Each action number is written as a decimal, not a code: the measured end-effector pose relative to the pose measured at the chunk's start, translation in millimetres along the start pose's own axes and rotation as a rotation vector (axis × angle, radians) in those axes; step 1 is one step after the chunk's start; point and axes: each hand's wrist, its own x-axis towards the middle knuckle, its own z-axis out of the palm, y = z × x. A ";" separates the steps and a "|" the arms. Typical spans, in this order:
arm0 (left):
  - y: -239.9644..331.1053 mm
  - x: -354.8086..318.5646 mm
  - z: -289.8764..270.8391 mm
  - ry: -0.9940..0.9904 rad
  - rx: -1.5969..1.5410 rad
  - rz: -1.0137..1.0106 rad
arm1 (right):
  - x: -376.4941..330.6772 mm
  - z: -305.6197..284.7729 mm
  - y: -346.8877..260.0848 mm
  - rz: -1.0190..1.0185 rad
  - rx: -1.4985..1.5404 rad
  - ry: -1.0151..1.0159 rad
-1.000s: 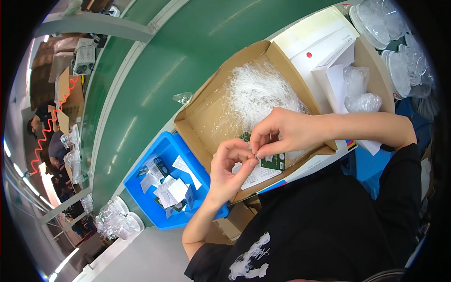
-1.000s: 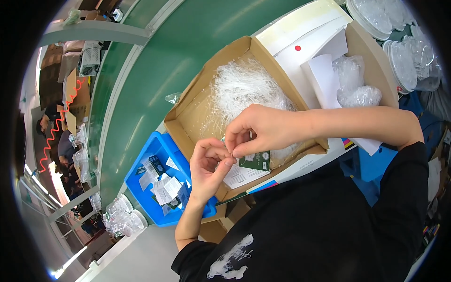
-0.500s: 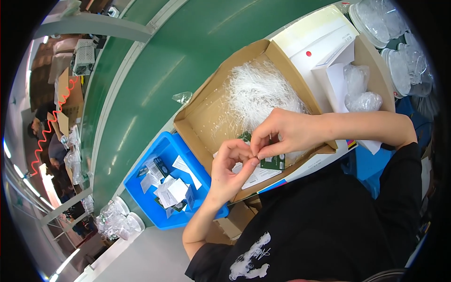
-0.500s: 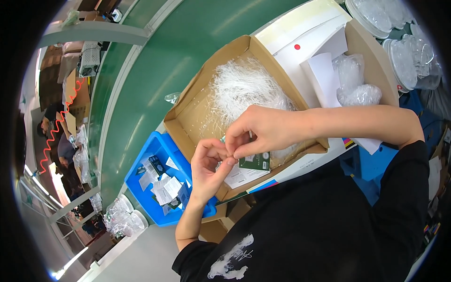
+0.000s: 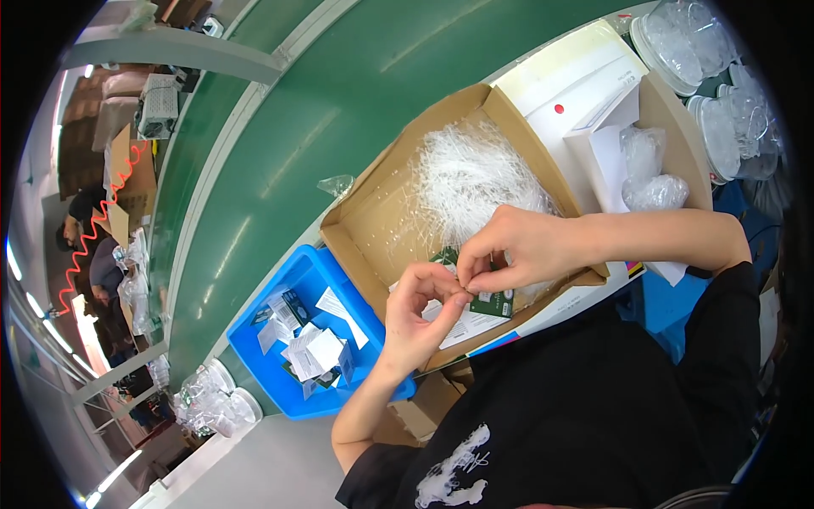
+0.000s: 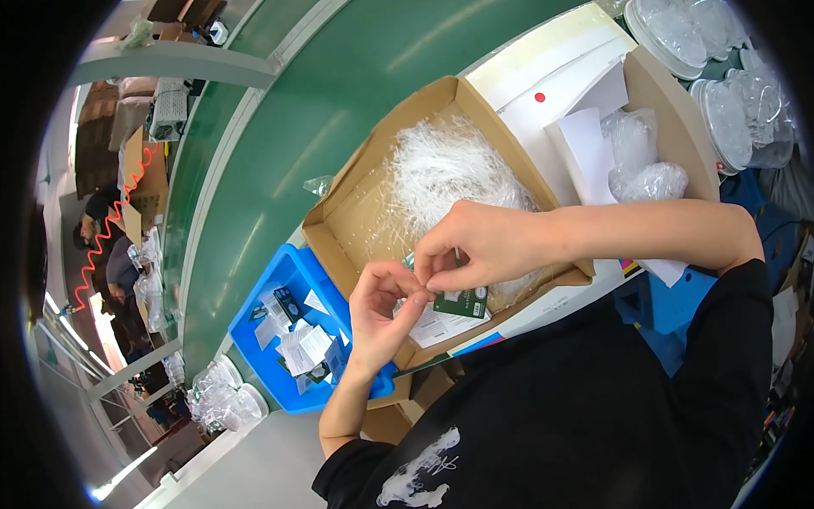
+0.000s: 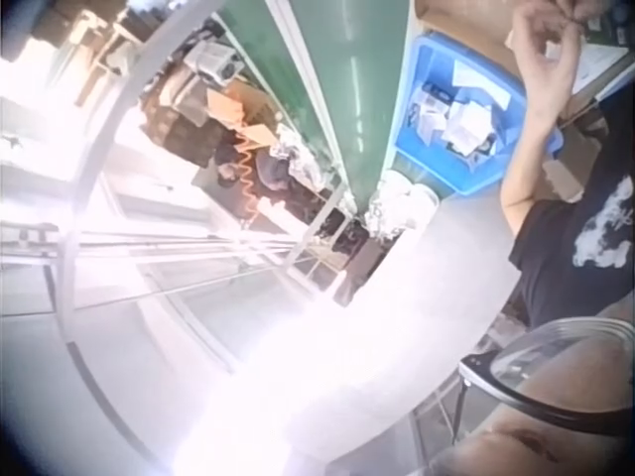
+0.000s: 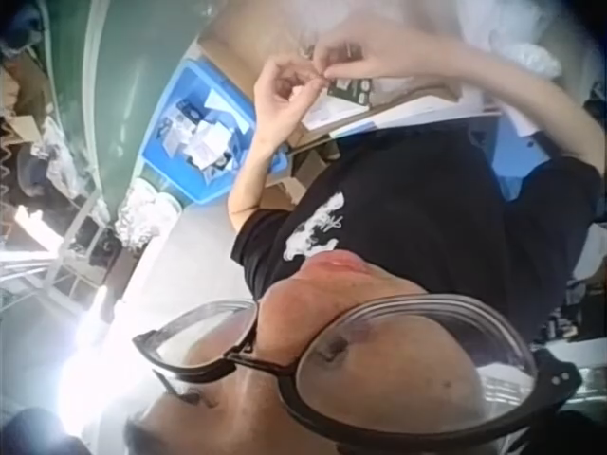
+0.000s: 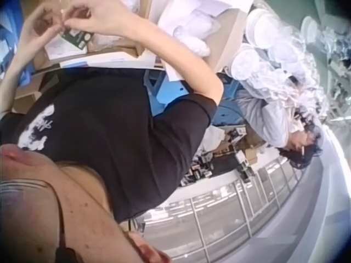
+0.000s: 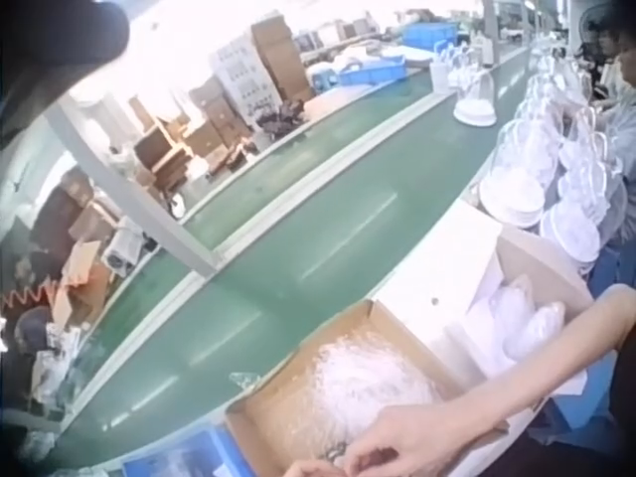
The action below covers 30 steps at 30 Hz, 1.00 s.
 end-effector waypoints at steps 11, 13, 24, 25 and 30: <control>0.4 -1.5 3.7 -0.021 0.025 0.000 | 2.8 1.8 2.2 0.011 -0.030 -0.034; 0.5 -2.8 6.0 0.011 0.029 0.015 | 1.7 1.5 2.1 0.028 -0.030 -0.048; 1.9 -1.0 1.1 -0.028 0.021 -0.016 | 2.1 3.6 3.9 -0.016 -0.134 -0.021; 2.2 -1.0 0.9 -0.029 0.022 -0.018 | 2.2 4.3 2.8 -0.012 -0.146 -0.011; -1.0 0.7 1.1 -0.013 0.029 -0.047 | 0.1 3.8 6.4 -0.035 -0.229 0.018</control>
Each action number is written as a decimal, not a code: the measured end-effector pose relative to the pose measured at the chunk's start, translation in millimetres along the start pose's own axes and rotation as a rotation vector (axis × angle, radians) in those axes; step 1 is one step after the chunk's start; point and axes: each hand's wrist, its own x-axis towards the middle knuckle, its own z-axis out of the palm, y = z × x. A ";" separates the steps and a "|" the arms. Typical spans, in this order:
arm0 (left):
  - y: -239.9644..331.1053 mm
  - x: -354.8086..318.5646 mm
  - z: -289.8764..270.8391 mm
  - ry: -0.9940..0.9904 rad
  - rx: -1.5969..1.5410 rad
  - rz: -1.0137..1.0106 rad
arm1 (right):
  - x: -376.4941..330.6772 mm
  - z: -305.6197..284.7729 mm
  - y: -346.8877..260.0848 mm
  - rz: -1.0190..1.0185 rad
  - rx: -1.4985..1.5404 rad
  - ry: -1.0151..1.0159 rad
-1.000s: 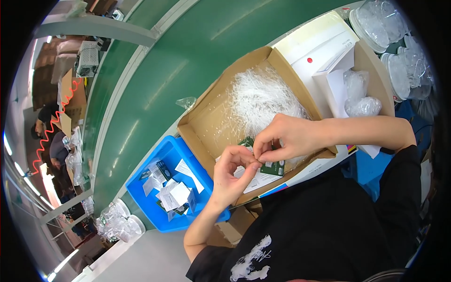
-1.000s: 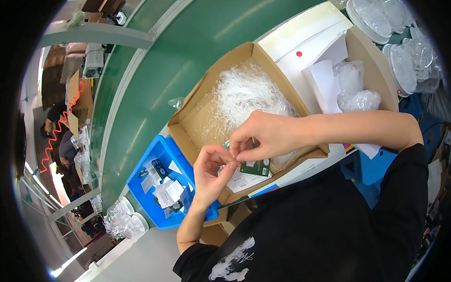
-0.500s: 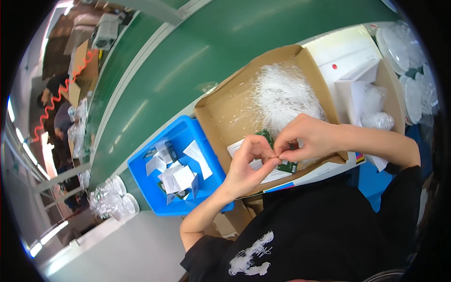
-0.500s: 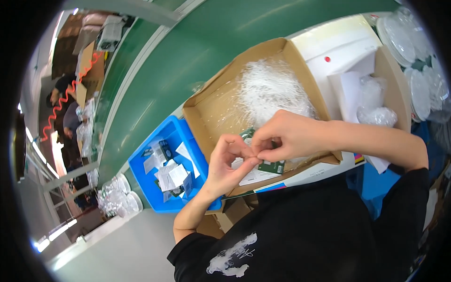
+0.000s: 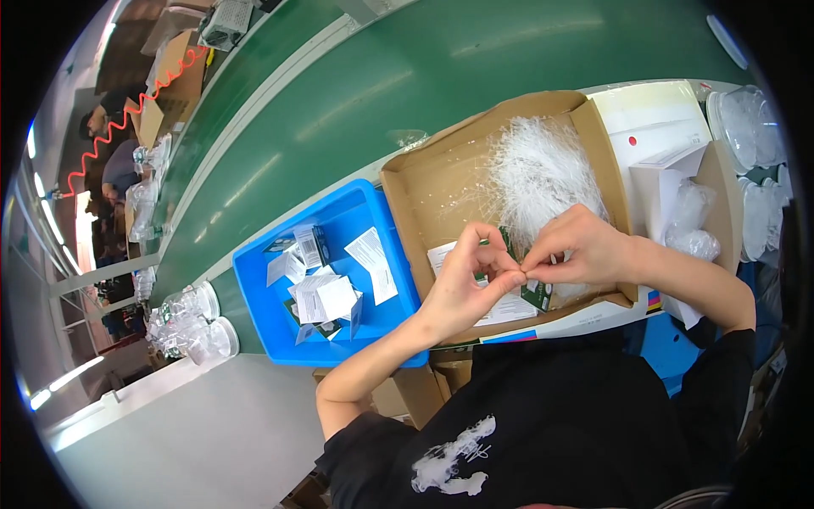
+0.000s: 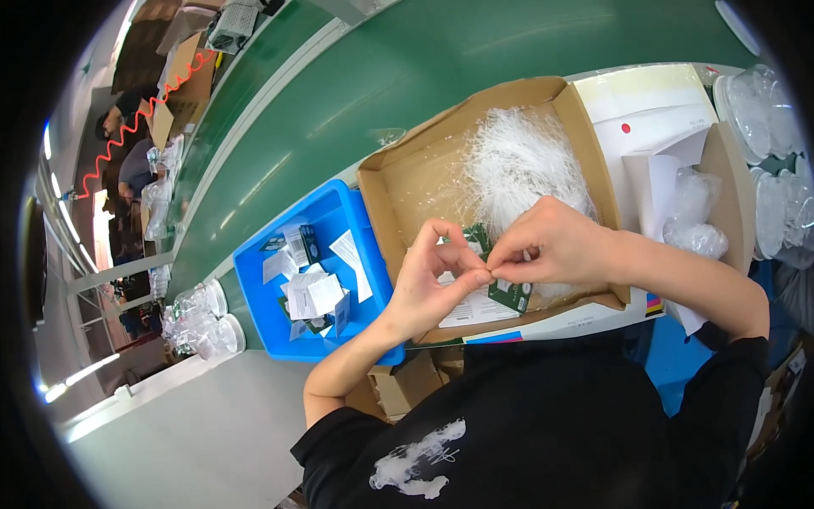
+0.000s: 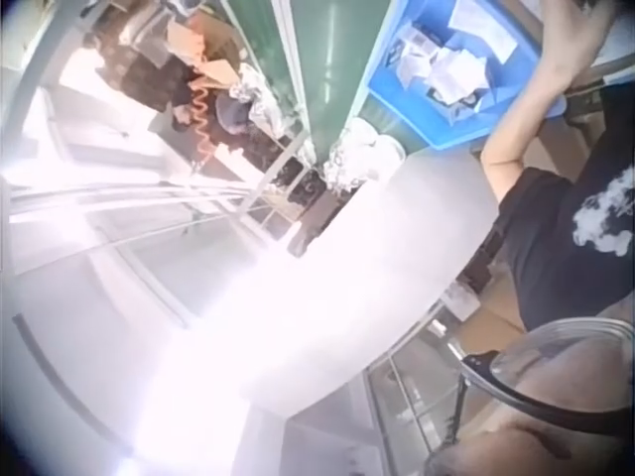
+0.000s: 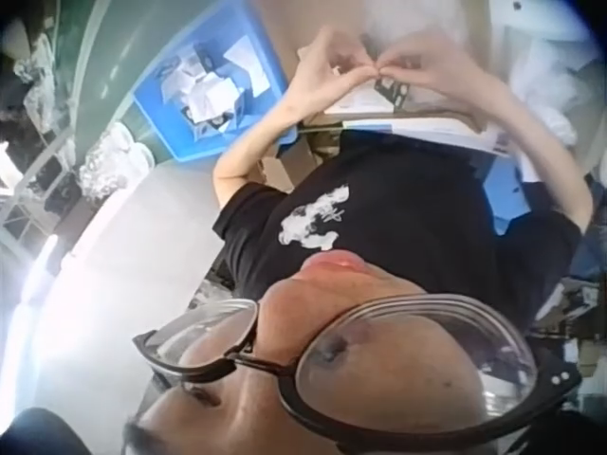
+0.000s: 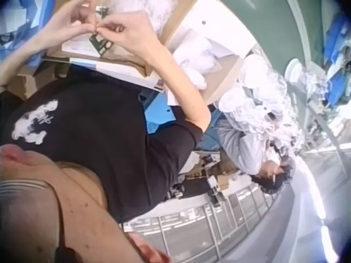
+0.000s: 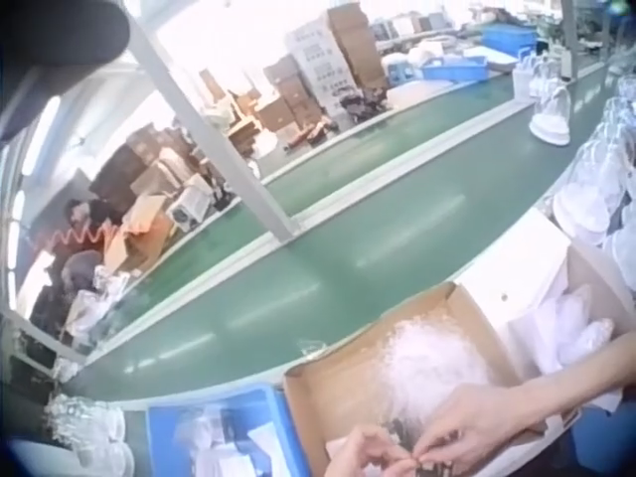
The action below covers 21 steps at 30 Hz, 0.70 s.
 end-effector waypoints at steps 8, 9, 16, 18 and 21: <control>0.9 2.2 2.8 -0.004 -0.048 -0.032 | 1.2 -2.2 2.6 -0.149 -0.045 -0.012; 0.0 1.5 3.0 0.021 -0.062 -0.023 | 1.1 -2.1 1.8 -0.142 -0.048 0.005; -1.5 3.1 -0.5 0.047 -0.039 0.065 | -2.2 2.4 5.3 -0.277 -0.188 0.096; 1.1 5.1 -1.0 0.041 -0.023 0.085 | -2.8 0.8 7.5 -0.279 -0.220 0.112; 4.8 4.1 0.6 0.037 0.017 0.051 | -5.1 0.7 8.0 -0.285 -0.206 0.127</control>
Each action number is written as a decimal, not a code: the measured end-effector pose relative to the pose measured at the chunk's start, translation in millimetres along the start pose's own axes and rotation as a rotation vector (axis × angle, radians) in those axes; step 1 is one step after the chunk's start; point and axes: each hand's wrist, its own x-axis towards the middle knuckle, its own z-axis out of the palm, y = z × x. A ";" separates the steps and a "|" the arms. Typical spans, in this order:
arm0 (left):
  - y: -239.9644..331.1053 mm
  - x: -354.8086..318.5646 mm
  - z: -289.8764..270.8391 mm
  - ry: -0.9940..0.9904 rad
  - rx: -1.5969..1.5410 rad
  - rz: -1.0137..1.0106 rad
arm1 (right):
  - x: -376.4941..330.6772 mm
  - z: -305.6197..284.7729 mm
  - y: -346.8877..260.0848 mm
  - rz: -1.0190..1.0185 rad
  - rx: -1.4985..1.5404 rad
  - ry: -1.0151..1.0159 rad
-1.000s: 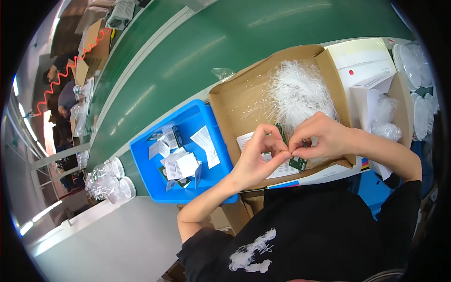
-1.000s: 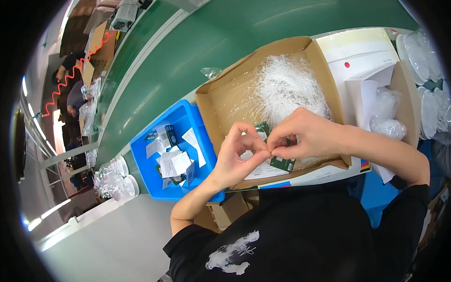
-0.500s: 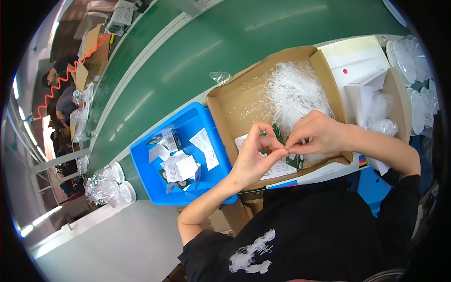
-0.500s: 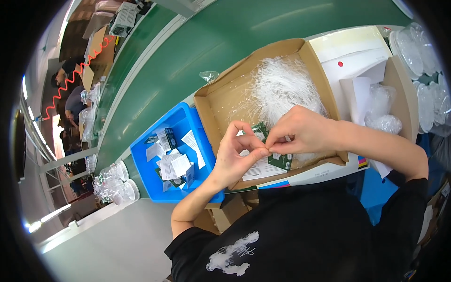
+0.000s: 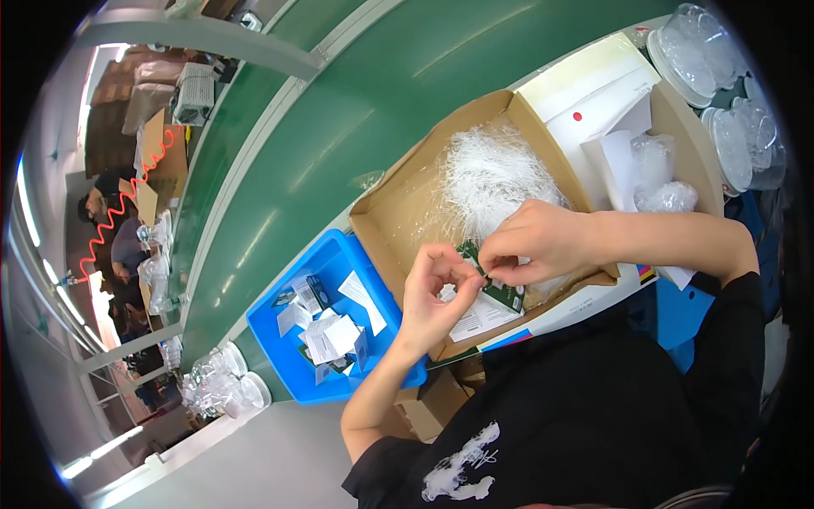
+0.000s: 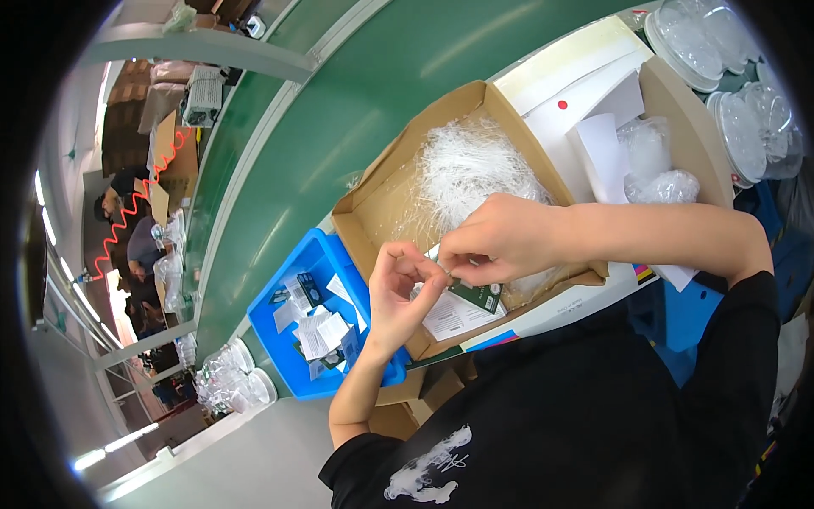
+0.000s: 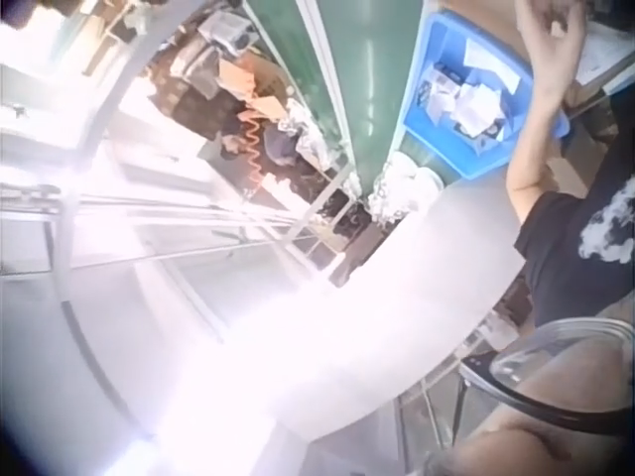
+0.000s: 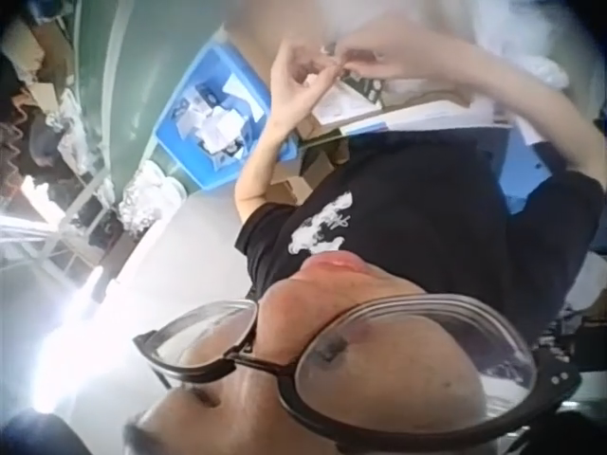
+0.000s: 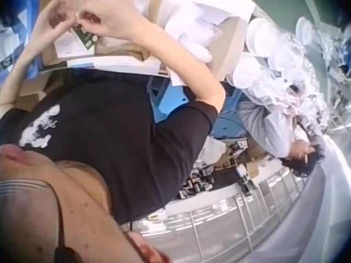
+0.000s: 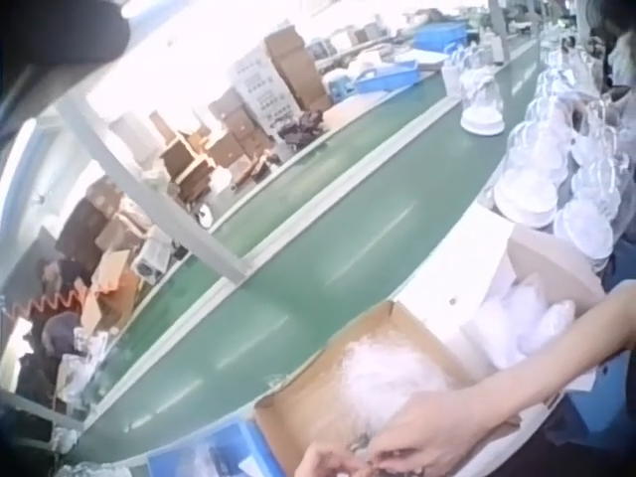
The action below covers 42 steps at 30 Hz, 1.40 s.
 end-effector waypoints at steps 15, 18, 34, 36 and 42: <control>26.1 -17.7 -21.4 0.414 0.050 0.151 | 1.6 0.8 -1.9 0.039 -0.014 0.119; 35.6 -43.0 -59.1 0.712 0.287 0.395 | 4.0 0.9 6.2 0.062 -0.049 0.163; 49.9 -34.8 3.0 -0.175 1.077 0.085 | 1.4 0.4 15.0 0.156 -0.659 0.165; 25.6 -30.3 4.6 -0.350 1.182 0.044 | 9.3 10.9 23.5 0.114 -0.731 0.143; -26.9 -17.5 -2.2 -0.368 1.322 0.241 | 11.9 24.1 31.9 0.107 -0.714 0.136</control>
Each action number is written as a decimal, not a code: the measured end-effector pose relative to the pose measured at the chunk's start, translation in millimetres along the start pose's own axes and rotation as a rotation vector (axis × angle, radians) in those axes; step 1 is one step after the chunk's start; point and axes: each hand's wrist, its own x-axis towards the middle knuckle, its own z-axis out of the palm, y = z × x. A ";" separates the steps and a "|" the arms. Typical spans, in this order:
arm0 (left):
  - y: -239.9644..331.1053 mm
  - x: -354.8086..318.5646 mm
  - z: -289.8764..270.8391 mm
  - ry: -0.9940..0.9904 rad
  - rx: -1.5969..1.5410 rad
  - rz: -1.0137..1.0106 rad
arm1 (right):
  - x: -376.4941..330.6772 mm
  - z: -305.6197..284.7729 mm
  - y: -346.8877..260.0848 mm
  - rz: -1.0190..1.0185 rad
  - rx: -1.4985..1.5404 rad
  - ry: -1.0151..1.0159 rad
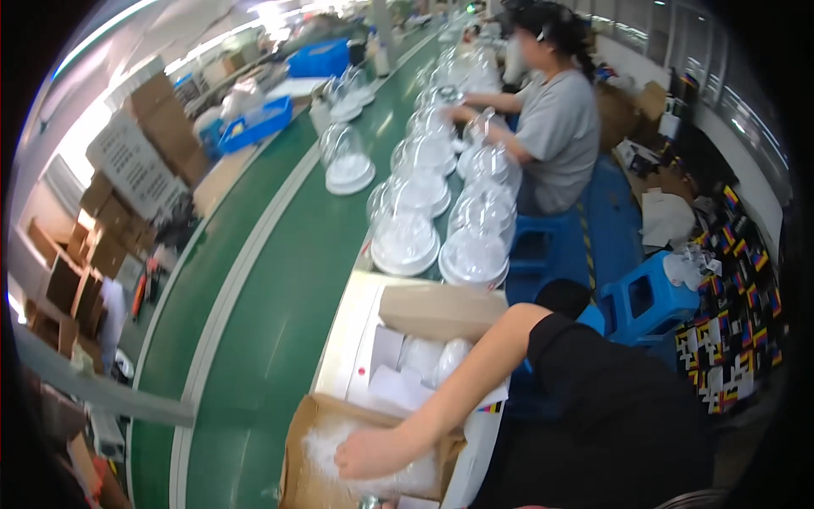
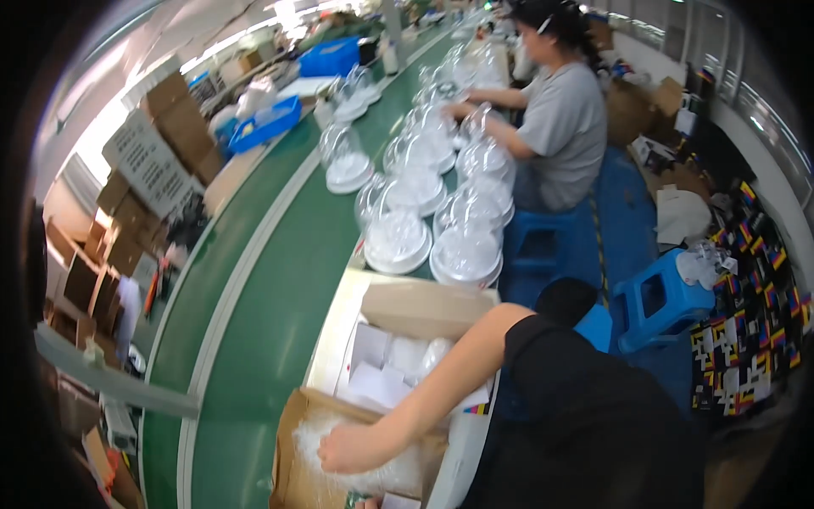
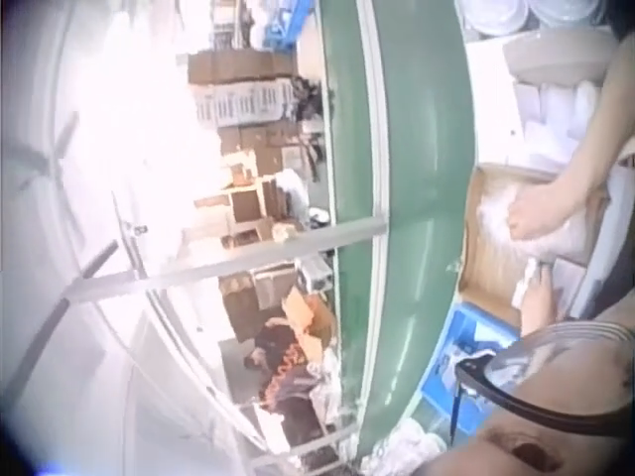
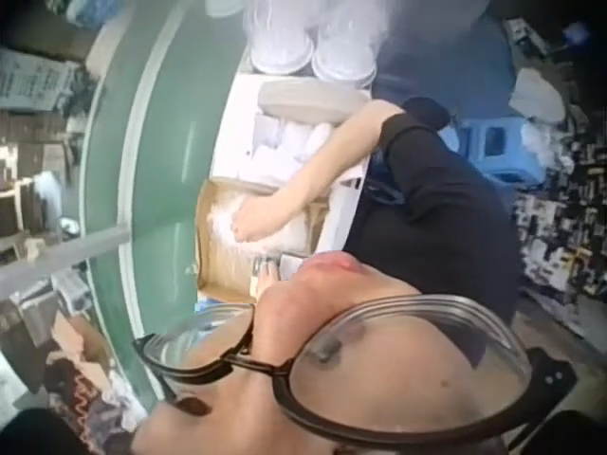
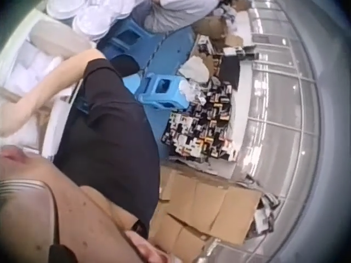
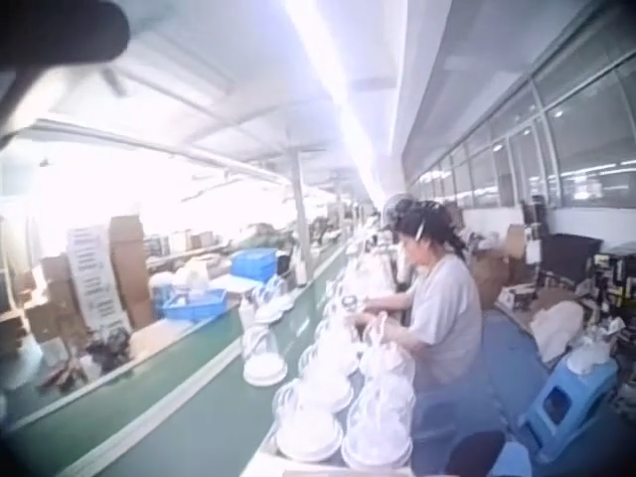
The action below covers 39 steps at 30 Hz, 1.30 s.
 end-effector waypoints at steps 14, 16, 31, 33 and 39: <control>-22.2 30.1 -16.1 -0.301 -0.389 -0.248 | 3.0 -23.8 -1.1 -0.108 0.537 0.250; -37.8 41.7 -2.1 -0.295 -0.425 -0.227 | 2.6 -26.2 3.0 -0.089 0.532 0.282; -65.0 29.1 27.3 -0.092 -0.579 -0.251 | -0.7 -44.2 -10.3 0.168 0.826 0.169; -69.3 31.5 30.7 -0.067 -0.601 -0.249 | -1.5 -39.8 -10.1 0.076 0.757 0.210; -77.7 42.5 41.9 -0.004 -0.670 -0.226 | -0.7 -40.1 -9.7 0.134 0.857 0.126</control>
